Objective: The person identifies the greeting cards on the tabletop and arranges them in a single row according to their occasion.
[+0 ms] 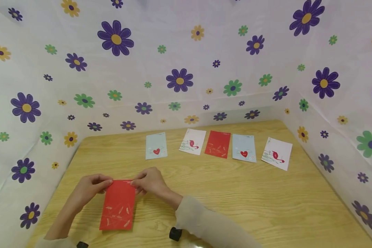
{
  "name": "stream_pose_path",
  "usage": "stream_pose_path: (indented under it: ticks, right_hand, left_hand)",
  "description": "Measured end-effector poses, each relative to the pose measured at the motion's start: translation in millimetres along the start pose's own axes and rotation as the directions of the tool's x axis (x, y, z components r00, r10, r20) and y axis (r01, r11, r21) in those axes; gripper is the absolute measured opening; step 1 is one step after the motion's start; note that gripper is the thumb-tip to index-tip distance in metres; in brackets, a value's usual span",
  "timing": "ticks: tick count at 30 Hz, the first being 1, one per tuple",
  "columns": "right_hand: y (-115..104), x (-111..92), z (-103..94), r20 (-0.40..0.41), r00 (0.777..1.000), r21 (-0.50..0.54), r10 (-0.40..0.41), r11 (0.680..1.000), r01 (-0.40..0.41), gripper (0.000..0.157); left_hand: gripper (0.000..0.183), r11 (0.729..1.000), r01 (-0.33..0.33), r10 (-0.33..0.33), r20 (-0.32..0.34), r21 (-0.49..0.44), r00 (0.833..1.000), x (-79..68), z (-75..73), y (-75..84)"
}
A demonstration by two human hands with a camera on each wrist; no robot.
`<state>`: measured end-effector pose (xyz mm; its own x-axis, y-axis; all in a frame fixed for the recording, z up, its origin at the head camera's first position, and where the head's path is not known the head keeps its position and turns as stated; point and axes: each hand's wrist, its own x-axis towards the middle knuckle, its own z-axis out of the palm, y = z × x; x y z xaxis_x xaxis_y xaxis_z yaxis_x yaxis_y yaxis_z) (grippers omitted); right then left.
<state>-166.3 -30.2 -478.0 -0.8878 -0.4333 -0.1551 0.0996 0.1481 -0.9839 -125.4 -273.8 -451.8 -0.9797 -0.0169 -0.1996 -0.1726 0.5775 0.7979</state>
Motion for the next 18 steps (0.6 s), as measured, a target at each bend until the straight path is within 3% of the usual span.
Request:
stream_pose_path:
  ticks: [18]
  right_hand:
    - [14.5, 9.7, 22.1, 0.018, 1.0, -0.096, -0.007, 0.995, 0.008, 0.004]
  left_hand:
    - [0.026, 0.998, 0.056, -0.056, -0.001, 0.034, 0.998, 1.1, -3.2, -27.7]
